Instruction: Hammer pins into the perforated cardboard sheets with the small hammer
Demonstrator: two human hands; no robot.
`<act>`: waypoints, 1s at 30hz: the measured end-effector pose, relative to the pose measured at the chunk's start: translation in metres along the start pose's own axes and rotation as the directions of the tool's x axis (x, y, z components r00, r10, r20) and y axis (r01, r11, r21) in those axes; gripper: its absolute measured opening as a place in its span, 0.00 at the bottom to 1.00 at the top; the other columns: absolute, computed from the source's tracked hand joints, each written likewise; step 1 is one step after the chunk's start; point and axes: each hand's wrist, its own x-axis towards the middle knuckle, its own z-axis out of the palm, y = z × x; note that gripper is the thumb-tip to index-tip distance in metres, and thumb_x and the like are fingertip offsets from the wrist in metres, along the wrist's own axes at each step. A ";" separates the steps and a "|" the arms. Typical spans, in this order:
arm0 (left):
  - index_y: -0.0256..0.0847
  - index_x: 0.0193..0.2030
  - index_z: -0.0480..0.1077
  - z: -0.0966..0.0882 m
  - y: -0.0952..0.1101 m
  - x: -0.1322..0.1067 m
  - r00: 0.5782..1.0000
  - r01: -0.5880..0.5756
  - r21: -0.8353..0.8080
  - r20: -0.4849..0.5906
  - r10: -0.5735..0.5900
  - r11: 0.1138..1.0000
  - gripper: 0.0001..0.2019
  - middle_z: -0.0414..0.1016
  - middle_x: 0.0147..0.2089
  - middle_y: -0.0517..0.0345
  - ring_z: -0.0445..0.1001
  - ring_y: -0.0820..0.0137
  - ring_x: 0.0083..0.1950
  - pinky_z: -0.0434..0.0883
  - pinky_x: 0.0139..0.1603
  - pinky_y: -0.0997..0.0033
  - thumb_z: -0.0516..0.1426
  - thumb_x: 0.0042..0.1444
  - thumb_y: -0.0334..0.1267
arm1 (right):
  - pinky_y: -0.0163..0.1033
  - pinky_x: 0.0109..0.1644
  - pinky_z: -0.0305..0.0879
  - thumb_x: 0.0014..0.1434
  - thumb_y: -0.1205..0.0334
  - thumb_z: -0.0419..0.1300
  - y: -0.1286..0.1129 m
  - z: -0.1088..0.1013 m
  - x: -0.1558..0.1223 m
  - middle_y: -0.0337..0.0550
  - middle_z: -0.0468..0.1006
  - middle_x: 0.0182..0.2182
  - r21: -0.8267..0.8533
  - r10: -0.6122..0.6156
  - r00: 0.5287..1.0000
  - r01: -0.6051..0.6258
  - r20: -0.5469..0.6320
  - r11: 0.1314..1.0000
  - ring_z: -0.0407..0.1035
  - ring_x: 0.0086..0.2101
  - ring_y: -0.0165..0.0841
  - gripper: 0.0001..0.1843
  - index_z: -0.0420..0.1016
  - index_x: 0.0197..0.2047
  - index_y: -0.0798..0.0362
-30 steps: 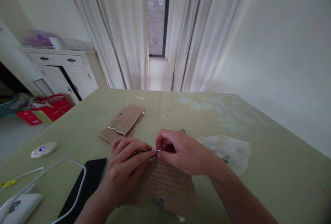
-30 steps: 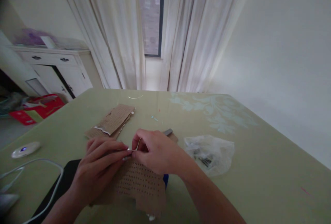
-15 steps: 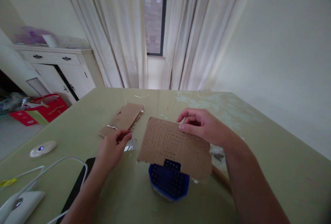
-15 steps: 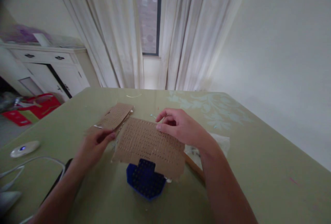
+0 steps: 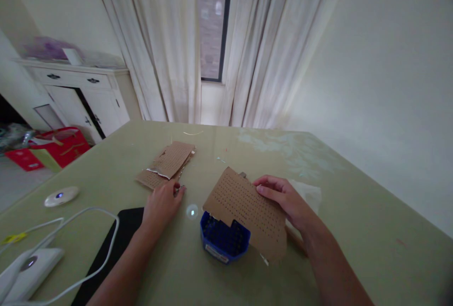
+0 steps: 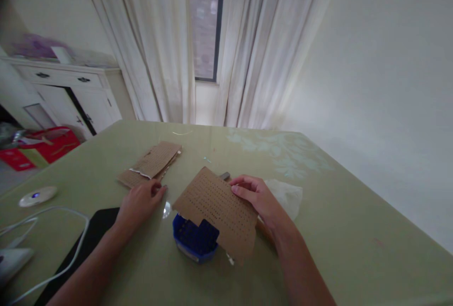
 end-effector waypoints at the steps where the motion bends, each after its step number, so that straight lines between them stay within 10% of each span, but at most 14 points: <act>1: 0.39 0.49 0.77 0.001 -0.001 0.000 1.000 -0.004 0.011 -0.008 0.004 1.000 0.18 0.85 0.50 0.40 0.82 0.48 0.53 0.74 0.52 0.55 0.52 0.70 0.49 | 0.40 0.38 0.64 0.52 0.45 0.77 0.007 0.003 0.001 0.41 0.82 0.34 0.048 0.014 1.000 -0.014 0.002 0.999 0.73 0.34 0.37 0.21 0.84 0.42 0.51; 17: 0.42 0.49 0.74 0.010 -0.010 0.004 0.997 -0.060 -0.064 0.046 0.063 0.996 0.10 0.86 0.47 0.46 0.84 0.55 0.50 0.74 0.51 0.61 0.55 0.66 0.38 | 0.39 0.41 0.64 0.58 0.51 0.73 0.028 0.013 -0.007 0.41 0.82 0.34 -0.090 -0.018 0.992 0.029 0.121 0.996 0.72 0.35 0.35 0.14 0.87 0.41 0.51; 30: 0.40 0.47 0.78 -0.004 0.011 -0.004 0.990 -0.142 -0.349 -0.050 0.133 0.926 0.20 0.85 0.46 0.45 0.82 0.56 0.43 0.77 0.48 0.58 0.52 0.66 0.53 | 0.38 0.39 0.65 0.62 0.53 0.71 0.040 0.013 -0.003 0.43 0.85 0.36 -0.188 -0.060 0.981 0.095 0.186 0.977 0.74 0.36 0.36 0.12 0.88 0.46 0.50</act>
